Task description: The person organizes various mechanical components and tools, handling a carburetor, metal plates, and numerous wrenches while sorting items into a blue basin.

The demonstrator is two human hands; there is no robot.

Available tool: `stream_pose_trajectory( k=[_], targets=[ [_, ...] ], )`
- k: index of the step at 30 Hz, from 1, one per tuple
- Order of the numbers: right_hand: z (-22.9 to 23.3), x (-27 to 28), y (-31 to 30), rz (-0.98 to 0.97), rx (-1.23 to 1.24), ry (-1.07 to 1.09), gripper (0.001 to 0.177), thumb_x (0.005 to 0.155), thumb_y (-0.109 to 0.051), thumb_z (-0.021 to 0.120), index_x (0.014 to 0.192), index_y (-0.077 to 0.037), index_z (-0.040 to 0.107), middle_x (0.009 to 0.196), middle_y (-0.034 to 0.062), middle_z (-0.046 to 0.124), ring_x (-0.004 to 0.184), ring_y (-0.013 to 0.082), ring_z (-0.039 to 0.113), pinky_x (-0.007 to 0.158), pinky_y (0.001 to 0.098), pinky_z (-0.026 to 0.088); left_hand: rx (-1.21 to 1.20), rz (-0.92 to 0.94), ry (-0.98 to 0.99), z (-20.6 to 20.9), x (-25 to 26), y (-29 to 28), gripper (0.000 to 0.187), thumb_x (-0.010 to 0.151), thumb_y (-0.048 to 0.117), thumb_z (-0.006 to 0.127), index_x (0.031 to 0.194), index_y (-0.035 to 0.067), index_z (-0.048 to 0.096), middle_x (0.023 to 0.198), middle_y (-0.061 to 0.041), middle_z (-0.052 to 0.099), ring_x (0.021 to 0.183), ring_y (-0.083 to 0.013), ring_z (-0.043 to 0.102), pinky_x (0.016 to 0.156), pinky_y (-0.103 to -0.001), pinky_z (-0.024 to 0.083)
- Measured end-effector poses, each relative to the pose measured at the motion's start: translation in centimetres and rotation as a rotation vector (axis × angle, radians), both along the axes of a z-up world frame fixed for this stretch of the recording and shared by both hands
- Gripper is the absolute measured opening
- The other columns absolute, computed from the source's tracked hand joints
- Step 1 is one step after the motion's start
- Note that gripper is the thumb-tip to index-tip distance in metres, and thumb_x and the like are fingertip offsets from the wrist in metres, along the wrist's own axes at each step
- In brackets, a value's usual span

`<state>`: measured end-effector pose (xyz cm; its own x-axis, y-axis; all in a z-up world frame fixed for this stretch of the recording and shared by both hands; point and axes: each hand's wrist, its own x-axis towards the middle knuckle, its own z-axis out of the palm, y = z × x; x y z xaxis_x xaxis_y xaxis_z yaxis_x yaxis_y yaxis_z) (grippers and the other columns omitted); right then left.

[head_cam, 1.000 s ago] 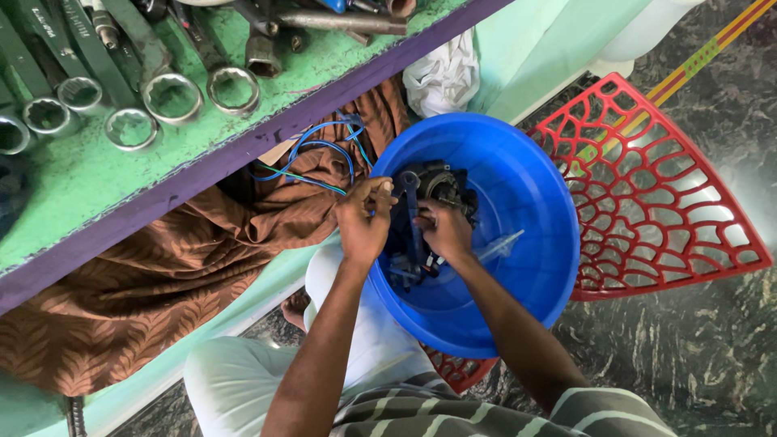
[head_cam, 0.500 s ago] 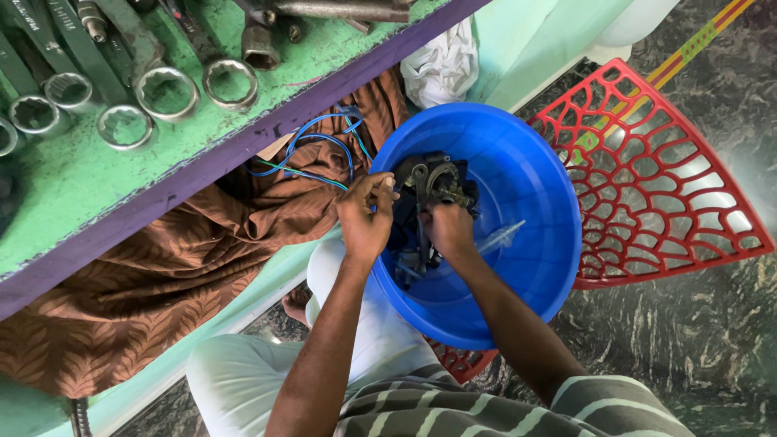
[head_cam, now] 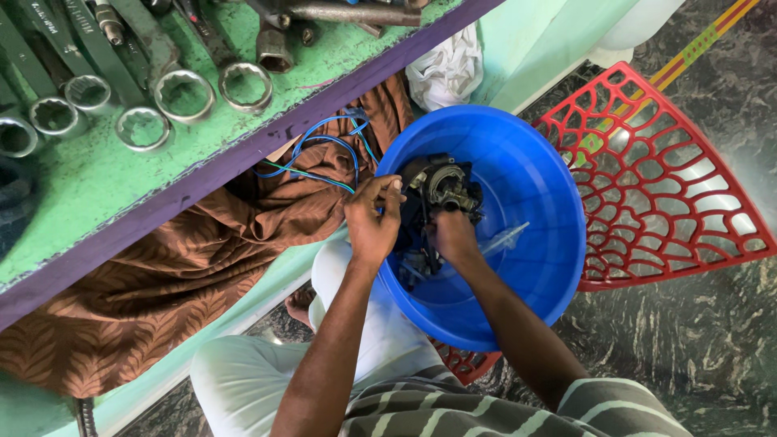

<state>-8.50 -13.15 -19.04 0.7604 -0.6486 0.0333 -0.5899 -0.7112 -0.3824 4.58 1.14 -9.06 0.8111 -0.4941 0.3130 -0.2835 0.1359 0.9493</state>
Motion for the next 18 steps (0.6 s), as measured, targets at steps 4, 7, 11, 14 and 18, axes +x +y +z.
stream_pose_trajectory(
  k=[4, 7, 11, 14, 18],
  targets=[
    [-0.9, -0.2, -0.5, 0.035, 0.010, 0.059, 0.019, 0.079, -0.019, 0.082, 0.092, -0.007, 0.074, 0.084, 0.0216, 0.073, 0.083, 0.0410, 0.072, 0.075, 0.0513, 0.058, -0.005, 0.002, -0.009, -0.1, 0.1, -0.2, 0.015, 0.099, 0.010, 0.066, 0.104, -0.002, 0.075, 0.092, -0.012, 0.075, 0.075, -0.0163, 0.077, 0.063, -0.028, 0.060],
    [-0.9, -0.2, -0.5, 0.042, 0.023, 0.050, 0.021, 0.077, -0.019, 0.083, 0.092, -0.007, 0.073, 0.083, 0.0214, 0.072, 0.082, 0.0413, 0.071, 0.073, 0.0514, 0.058, 0.003, 0.008, -0.005, -0.2, 0.1, -0.2, 0.015, 0.098, 0.009, 0.066, 0.104, -0.002, 0.075, 0.092, -0.012, 0.075, 0.074, -0.0166, 0.077, 0.062, -0.027, 0.059],
    [0.8, -0.1, 0.0, 0.058, -0.009, -0.042, 0.021, 0.078, -0.020, 0.083, 0.093, -0.008, 0.076, 0.083, 0.0211, 0.073, 0.079, 0.0412, 0.071, 0.072, 0.0510, 0.057, -0.003, 0.022, -0.028, -0.5, 0.2, -0.2, 0.013, 0.096, 0.007, 0.068, 0.104, 0.000, 0.076, 0.091, -0.012, 0.076, 0.075, -0.0159, 0.077, 0.063, -0.027, 0.058],
    [3.1, 0.2, 0.6, 0.012, 0.039, -0.127, 0.017, 0.084, -0.022, 0.082, 0.095, -0.009, 0.078, 0.080, 0.0178, 0.075, 0.072, 0.0345, 0.073, 0.066, 0.0452, 0.057, -0.049, 0.048, -0.112, -0.4, 0.2, -0.4, 0.009, 0.090, 0.007, 0.075, 0.096, 0.002, 0.078, 0.095, -0.011, 0.075, 0.074, -0.0156, 0.074, 0.063, -0.027, 0.058],
    [8.0, 0.7, 0.0, 0.127, 0.316, -0.543, 0.013, 0.091, -0.014, 0.077, 0.101, -0.005, 0.077, 0.077, 0.0089, 0.077, 0.069, 0.0141, 0.075, 0.064, 0.0274, 0.060, -0.044, 0.015, -0.157, 1.9, 0.3, -0.6, 0.013, 0.079, 0.011, 0.087, 0.077, 0.003, 0.076, 0.099, -0.011, 0.074, 0.075, -0.0159, 0.073, 0.060, -0.025, 0.059]
  ],
)
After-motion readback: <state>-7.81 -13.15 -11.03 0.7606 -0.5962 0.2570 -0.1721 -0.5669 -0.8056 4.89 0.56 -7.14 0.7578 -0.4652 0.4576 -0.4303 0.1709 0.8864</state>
